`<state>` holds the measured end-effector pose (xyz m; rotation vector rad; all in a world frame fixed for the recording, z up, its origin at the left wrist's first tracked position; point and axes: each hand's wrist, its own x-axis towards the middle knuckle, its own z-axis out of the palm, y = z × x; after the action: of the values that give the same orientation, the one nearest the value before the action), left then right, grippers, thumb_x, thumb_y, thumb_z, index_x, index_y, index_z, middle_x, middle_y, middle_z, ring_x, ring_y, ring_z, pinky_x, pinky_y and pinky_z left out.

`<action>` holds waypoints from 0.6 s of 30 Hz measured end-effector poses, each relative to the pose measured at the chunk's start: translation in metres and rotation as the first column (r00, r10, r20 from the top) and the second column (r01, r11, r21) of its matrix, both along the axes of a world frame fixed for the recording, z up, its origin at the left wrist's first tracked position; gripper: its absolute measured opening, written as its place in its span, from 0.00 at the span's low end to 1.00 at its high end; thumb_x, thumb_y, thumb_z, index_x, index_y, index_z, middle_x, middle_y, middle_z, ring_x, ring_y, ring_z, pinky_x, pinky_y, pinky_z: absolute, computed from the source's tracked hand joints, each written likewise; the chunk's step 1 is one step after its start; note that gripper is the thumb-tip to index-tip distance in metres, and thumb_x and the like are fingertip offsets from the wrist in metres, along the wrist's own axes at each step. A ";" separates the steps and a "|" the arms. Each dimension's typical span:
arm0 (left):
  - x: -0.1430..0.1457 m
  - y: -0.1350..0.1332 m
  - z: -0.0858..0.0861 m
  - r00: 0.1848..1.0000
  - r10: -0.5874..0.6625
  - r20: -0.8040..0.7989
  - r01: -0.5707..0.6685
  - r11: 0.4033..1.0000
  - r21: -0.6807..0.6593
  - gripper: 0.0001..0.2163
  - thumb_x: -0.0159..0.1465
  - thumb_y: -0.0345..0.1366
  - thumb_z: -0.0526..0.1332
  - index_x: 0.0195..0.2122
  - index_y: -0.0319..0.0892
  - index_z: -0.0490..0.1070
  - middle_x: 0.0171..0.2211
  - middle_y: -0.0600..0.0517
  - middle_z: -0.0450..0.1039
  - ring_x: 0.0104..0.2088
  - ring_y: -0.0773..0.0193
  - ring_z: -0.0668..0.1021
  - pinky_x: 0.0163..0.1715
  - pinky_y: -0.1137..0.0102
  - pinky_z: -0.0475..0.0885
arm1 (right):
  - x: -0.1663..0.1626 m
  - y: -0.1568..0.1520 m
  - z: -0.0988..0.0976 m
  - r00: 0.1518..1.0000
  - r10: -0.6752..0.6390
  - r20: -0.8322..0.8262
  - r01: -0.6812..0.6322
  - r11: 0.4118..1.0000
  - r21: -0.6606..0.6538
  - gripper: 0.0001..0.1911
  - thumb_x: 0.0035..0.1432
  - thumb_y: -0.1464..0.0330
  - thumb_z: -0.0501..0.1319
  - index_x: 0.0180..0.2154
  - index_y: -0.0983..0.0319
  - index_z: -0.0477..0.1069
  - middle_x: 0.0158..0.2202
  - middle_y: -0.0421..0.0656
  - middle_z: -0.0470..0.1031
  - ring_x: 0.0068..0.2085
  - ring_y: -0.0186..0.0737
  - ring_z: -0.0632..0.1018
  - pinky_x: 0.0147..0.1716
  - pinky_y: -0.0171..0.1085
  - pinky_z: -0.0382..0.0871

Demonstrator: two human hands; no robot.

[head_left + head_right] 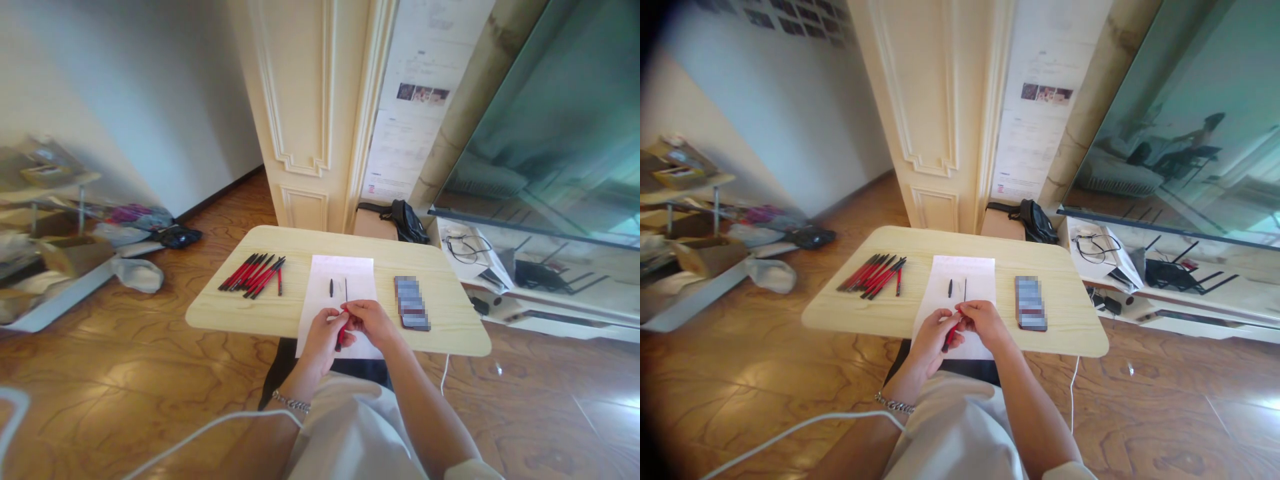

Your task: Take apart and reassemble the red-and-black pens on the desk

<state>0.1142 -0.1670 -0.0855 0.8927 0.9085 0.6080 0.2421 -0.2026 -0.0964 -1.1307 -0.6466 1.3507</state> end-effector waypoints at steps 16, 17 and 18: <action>-0.001 -0.001 0.013 0.993 -0.094 -0.071 0.098 0.993 0.058 0.15 0.54 0.47 0.62 0.35 0.43 0.61 0.19 0.56 0.71 0.13 0.68 0.71 0.10 0.78 0.56 | 0.006 -0.001 -0.002 1.000 0.006 0.010 -0.006 0.999 -0.032 0.17 0.48 0.61 0.65 0.36 0.67 0.75 0.25 0.44 0.74 0.24 0.33 0.72 0.26 0.34 0.63; -0.001 0.001 0.013 0.992 -0.110 -0.065 0.113 0.992 0.050 0.15 0.54 0.46 0.62 0.34 0.43 0.61 0.19 0.56 0.71 0.13 0.68 0.71 0.11 0.77 0.56 | 0.006 -0.001 -0.001 1.000 0.000 -0.002 0.000 0.999 -0.038 0.17 0.47 0.61 0.66 0.35 0.67 0.75 0.25 0.44 0.74 0.24 0.33 0.72 0.26 0.34 0.63; -0.001 0.003 0.012 0.991 -0.123 -0.058 0.125 0.991 0.044 0.14 0.54 0.46 0.62 0.34 0.43 0.61 0.18 0.56 0.71 0.13 0.68 0.71 0.11 0.77 0.56 | 0.006 -0.001 -0.001 1.000 -0.006 -0.012 0.005 0.999 -0.042 0.17 0.47 0.61 0.66 0.35 0.67 0.75 0.25 0.44 0.74 0.25 0.33 0.73 0.26 0.33 0.63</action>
<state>0.1131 -0.1637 -0.0734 1.0057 0.8842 0.5016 0.2483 -0.2036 -0.0972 -1.1559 -0.6082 1.3713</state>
